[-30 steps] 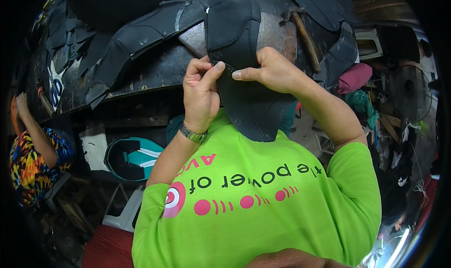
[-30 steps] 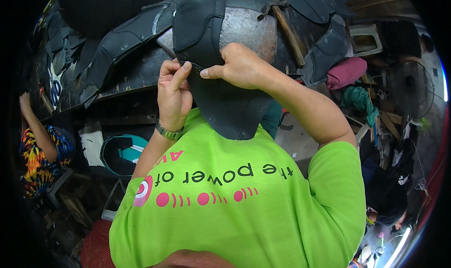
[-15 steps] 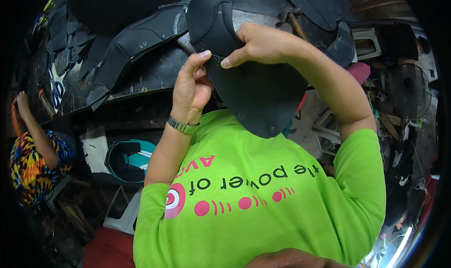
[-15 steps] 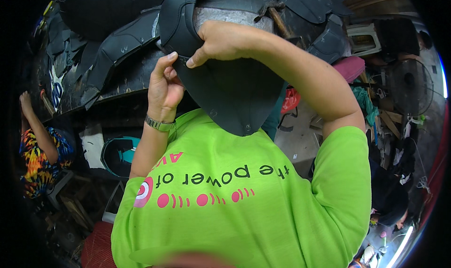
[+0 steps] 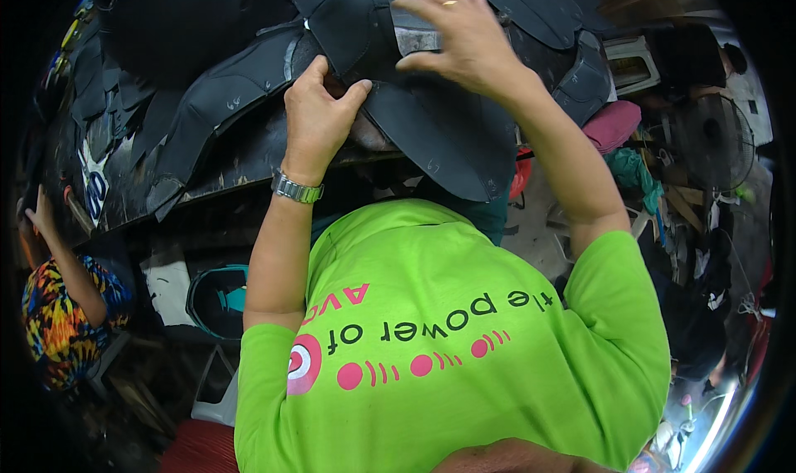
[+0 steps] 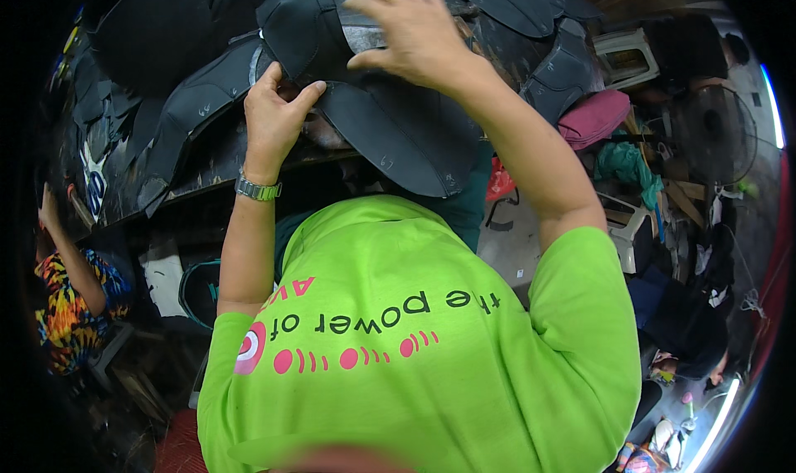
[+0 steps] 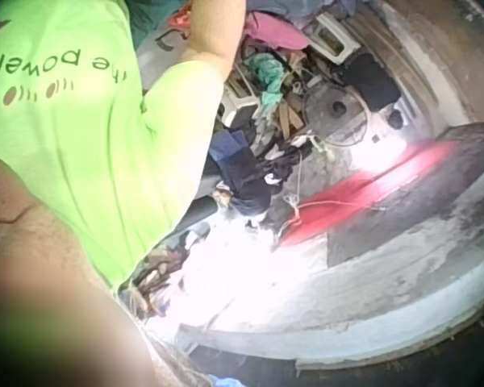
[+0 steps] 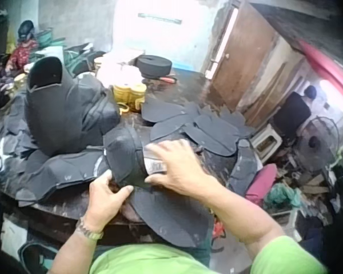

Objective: The person repeatedly picks up black slipper uppers, aligns them, and uses a hammer to tap the edges and seams. They flip the slippers to work on different sides and occasionally inspect the fit. The slippers are handled one at a time on a cluttered workbench.

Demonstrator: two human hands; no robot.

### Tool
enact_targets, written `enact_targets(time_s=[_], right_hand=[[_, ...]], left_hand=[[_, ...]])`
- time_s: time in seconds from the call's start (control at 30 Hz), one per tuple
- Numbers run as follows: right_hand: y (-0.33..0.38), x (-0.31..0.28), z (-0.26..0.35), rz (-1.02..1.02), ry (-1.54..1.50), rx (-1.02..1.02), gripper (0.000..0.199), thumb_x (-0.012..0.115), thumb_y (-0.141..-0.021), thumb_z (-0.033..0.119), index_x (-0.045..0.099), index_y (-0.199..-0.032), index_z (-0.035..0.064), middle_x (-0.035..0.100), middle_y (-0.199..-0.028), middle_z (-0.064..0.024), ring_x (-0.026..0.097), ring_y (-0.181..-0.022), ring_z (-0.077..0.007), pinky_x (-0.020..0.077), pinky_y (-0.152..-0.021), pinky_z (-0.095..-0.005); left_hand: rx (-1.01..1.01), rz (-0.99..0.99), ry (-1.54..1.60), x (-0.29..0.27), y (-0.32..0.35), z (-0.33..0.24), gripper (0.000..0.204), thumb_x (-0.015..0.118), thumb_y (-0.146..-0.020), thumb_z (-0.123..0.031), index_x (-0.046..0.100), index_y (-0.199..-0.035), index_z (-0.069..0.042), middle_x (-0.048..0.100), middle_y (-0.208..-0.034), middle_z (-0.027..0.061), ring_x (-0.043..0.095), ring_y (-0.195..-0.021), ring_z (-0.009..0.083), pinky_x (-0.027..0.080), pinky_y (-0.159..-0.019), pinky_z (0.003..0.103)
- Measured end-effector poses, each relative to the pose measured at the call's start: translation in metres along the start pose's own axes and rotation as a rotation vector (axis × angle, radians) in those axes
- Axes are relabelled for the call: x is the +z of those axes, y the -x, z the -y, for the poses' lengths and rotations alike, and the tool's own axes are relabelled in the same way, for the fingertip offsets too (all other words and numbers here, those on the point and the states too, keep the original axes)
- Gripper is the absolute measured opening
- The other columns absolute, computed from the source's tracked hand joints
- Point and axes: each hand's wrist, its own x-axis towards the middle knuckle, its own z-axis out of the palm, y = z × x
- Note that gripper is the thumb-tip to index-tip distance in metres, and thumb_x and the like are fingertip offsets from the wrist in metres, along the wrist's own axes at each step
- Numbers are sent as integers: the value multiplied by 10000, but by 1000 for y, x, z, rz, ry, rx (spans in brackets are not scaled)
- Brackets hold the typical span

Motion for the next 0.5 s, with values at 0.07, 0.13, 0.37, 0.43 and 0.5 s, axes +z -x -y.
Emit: enact_targets(time_s=[0.07,0.13,0.37,0.43,0.5], right_hand=[[32,-16,-17,7,-170,266,515,751,-825,360,612,-1278,159,664,-1092,-136,627,-1042,-338,506,-875,-439],[62,-29,-30,73,-33,530,461,721,-847,276,616,-1277,149,665,-1036,-128,631,-1015,-349,512,-864,-442],[108,-38,-19,-68,-277,670,352,722,-844,110,681,-1190,60,666,-1057,-118,629,-1001,-253,494,-901,-344],[100,-37,-4,-94,-162,478,320,720,-851,85,698,-1168,48,663,-1166,-130,597,-1113,-298,466,-987,-369],[90,-31,16,-5,-320,376,355,733,-849,114,692,-1198,64,650,-1205,-132,576,-1171,-307,460,-1005,-390]], left_hand=[[10,11,-50,0,-1,-1,278,779,-767,-132,641,-945,31,712,-801,150,696,-710,236,537,-691,341],[34,11,-120,1,-2,-2,274,776,-761,-137,621,-916,28,692,-797,168,685,-701,271,529,-684,360],[79,32,-135,6,-11,-4,295,771,-759,-148,578,-894,30,638,-773,184,632,-670,303,500,-660,378],[38,60,-198,6,-13,-5,298,771,-759,-148,574,-895,31,640,-766,172,625,-665,280,500,-663,364],[66,77,-177,5,-15,-7,298,769,-759,-147,576,-900,31,643,-761,166,629,-665,265,503,-662,361]])
